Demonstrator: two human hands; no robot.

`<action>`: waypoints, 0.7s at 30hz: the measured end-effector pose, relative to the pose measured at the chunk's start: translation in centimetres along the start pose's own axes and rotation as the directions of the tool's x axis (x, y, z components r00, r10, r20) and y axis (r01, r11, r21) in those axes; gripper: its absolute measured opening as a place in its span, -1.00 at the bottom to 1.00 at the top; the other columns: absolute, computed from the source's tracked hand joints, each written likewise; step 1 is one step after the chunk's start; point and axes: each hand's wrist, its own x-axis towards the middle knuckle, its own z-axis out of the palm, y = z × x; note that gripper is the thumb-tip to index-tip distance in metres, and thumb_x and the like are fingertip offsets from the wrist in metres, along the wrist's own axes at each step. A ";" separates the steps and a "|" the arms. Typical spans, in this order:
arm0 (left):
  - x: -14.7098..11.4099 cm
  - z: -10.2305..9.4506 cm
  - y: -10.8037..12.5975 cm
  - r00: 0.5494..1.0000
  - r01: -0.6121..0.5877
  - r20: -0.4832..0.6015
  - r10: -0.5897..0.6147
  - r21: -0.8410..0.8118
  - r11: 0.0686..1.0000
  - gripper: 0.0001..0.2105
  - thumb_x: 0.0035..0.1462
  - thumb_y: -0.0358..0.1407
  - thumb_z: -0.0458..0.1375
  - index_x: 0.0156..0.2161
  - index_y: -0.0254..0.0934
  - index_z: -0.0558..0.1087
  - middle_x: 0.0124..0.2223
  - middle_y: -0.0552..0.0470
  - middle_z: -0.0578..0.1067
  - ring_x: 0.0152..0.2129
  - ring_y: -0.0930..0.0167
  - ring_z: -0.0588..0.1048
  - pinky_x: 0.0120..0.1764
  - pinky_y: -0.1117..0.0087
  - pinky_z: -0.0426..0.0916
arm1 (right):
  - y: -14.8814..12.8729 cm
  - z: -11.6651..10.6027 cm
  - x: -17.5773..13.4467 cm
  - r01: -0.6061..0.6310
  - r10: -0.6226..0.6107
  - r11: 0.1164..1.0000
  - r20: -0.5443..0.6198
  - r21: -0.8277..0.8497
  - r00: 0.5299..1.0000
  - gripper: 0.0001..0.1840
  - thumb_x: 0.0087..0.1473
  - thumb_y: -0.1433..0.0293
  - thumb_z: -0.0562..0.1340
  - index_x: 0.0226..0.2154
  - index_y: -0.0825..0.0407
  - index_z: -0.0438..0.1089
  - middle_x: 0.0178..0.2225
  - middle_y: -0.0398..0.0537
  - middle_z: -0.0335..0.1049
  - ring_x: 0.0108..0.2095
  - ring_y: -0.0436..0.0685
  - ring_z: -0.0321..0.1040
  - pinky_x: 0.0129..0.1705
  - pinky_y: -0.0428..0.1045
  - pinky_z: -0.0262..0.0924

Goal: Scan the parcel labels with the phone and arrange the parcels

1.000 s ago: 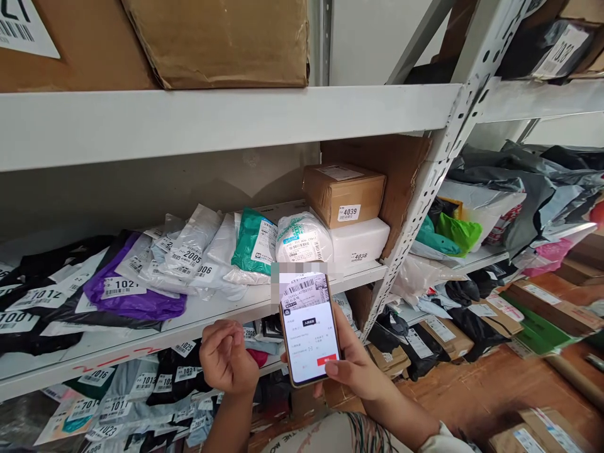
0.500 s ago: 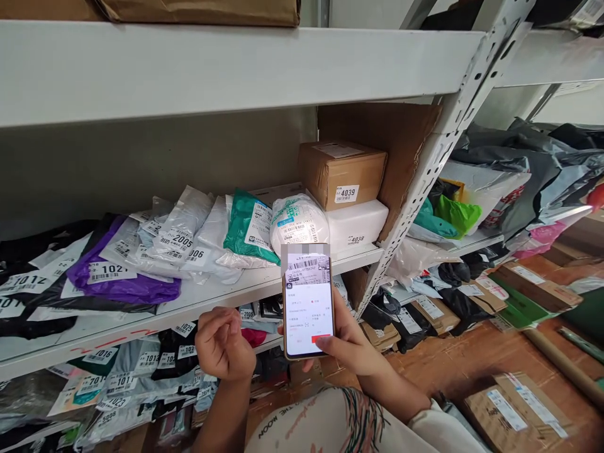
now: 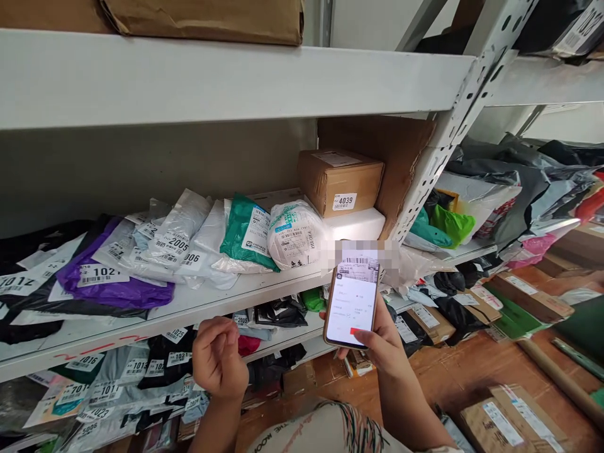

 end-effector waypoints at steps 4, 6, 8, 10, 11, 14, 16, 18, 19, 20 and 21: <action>-1.0 -0.4 0.2 0.938 0.211 0.275 -0.210 0.025 0.977 -0.82 0.23 -0.44 0.13 -0.10 -0.23 0.49 -0.30 0.02 0.38 -0.38 0.42 0.35 -0.36 0.41 0.29 | 0.0 -0.9 -0.6 -0.023 0.021 0.999 -0.053 -0.036 0.998 -0.02 0.11 0.47 0.32 0.36 -0.25 -0.26 0.09 0.14 0.42 0.01 0.47 0.47 -0.53 0.08 0.51; -1.6 -0.8 0.1 0.815 0.356 0.451 -0.363 0.104 0.929 -0.83 0.28 -0.36 0.11 -0.06 -0.20 0.48 -0.27 0.01 0.38 -0.34 0.42 0.36 -0.30 0.40 0.30 | 0.3 -1.4 -1.1 -0.052 0.049 0.998 -0.058 -0.043 0.997 0.00 0.11 0.45 0.31 0.37 -0.23 -0.30 0.07 0.16 0.44 -0.02 0.45 0.49 -0.51 0.09 0.51; -2.3 -1.1 -0.1 0.604 0.512 0.600 -0.524 0.212 0.832 -0.80 0.32 -0.26 0.08 -0.03 -0.17 0.48 -0.20 -0.02 0.41 -0.26 0.38 0.40 -0.17 0.35 0.31 | 0.8 -1.9 -1.6 -0.084 0.083 0.996 -0.037 -0.019 0.996 0.05 0.09 0.40 0.33 0.37 -0.23 -0.34 0.06 0.17 0.45 -0.03 0.44 0.50 -0.49 0.10 0.50; -3.5 -1.2 -0.6 0.339 0.665 0.691 -0.638 0.304 0.682 -0.71 0.35 -0.13 0.02 0.03 -0.18 0.46 -0.11 -0.08 0.45 -0.15 0.31 0.42 -0.07 0.29 0.31 | 1.6 -2.4 -2.3 -0.117 0.117 0.993 -0.003 0.032 0.993 0.12 0.00 0.31 0.38 0.38 -0.24 -0.33 0.08 0.17 0.44 -0.04 0.45 0.49 -0.49 0.10 0.49; -4.4 -1.1 -1.0 0.208 0.741 0.715 -0.668 0.331 0.585 -0.64 0.35 -0.06 -0.02 0.07 -0.18 0.45 -0.06 -0.11 0.46 -0.11 0.28 0.42 -0.05 0.26 0.31 | 2.2 -2.7 -2.7 -0.135 0.134 0.989 0.009 0.062 0.991 0.13 -0.05 0.25 0.40 0.38 -0.25 -0.28 0.11 0.16 0.41 -0.05 0.45 0.49 -0.51 0.09 0.47; -7.3 -0.7 -1.8 -0.107 0.925 0.774 -0.625 0.309 0.224 -0.47 0.31 0.11 -0.08 0.20 -0.14 0.35 0.11 -0.18 0.42 0.01 0.17 0.42 -0.06 0.18 0.39 | 4.4 -3.3 -3.6 -0.187 0.190 0.978 -0.021 0.096 0.982 0.02 -0.08 0.11 0.38 0.35 -0.25 -0.05 0.18 0.11 0.33 -0.09 0.42 0.49 -0.48 0.12 0.46; -9.1 -0.1 -1.9 -0.192 0.975 0.817 -0.544 0.222 -0.011 -0.41 0.27 0.18 -0.09 0.26 -0.07 0.27 0.18 -0.18 0.38 0.05 0.12 0.42 -0.10 0.13 0.43 | 6.1 -3.5 -3.9 -0.195 0.199 0.979 -0.083 0.053 0.976 -0.10 -0.06 0.10 0.37 0.30 -0.22 0.10 0.19 0.05 0.33 -0.03 0.37 0.44 -0.23 0.18 0.45; -10.2 0.4 -1.6 -0.216 0.972 0.842 -0.495 0.136 -0.193 -0.38 0.25 0.20 -0.08 0.32 0.03 0.16 0.24 -0.16 0.34 0.05 0.09 0.42 -0.14 0.10 0.46 | 7.8 -3.5 -4.1 -0.200 0.194 0.979 -0.138 -0.028 0.971 -0.20 -0.03 0.11 0.36 0.25 -0.19 0.18 0.18 0.00 0.33 0.07 0.33 0.36 0.05 0.20 0.31; -10.5 0.6 -1.4 -0.226 0.961 0.841 -0.492 0.109 -0.255 -0.37 0.25 0.20 -0.07 0.35 0.08 0.10 0.26 -0.14 0.32 0.05 0.08 0.43 -0.15 0.09 0.47 | 8.7 -3.4 -4.1 -0.210 0.195 0.975 -0.160 -0.079 0.968 -0.24 -0.01 0.11 0.36 0.23 -0.18 0.20 0.18 -0.01 0.33 0.11 0.31 0.32 0.13 0.19 0.23; -10.8 0.8 -1.3 -0.242 0.949 0.834 -0.496 0.098 -0.300 -0.36 0.25 0.20 -0.05 0.37 0.12 0.03 0.28 -0.14 0.30 0.05 0.08 0.44 -0.16 0.08 0.48 | 9.4 -3.4 -4.1 -0.226 0.201 0.965 -0.180 -0.130 0.963 -0.27 0.00 0.12 0.35 0.21 -0.17 0.22 0.18 -0.03 0.33 0.14 0.29 0.29 0.18 0.18 0.16; -10.9 0.8 -1.3 -0.261 0.939 0.822 -0.507 0.095 -0.329 -0.33 0.24 0.20 -0.03 0.38 0.13 -0.02 0.29 -0.13 0.28 0.05 0.07 0.44 -0.15 0.06 0.48 | 10.1 -3.3 -4.1 -0.246 0.210 0.953 -0.200 -0.176 0.957 -0.30 0.02 0.14 0.35 0.19 -0.15 0.23 0.16 -0.03 0.33 0.14 0.27 0.27 0.20 0.16 0.12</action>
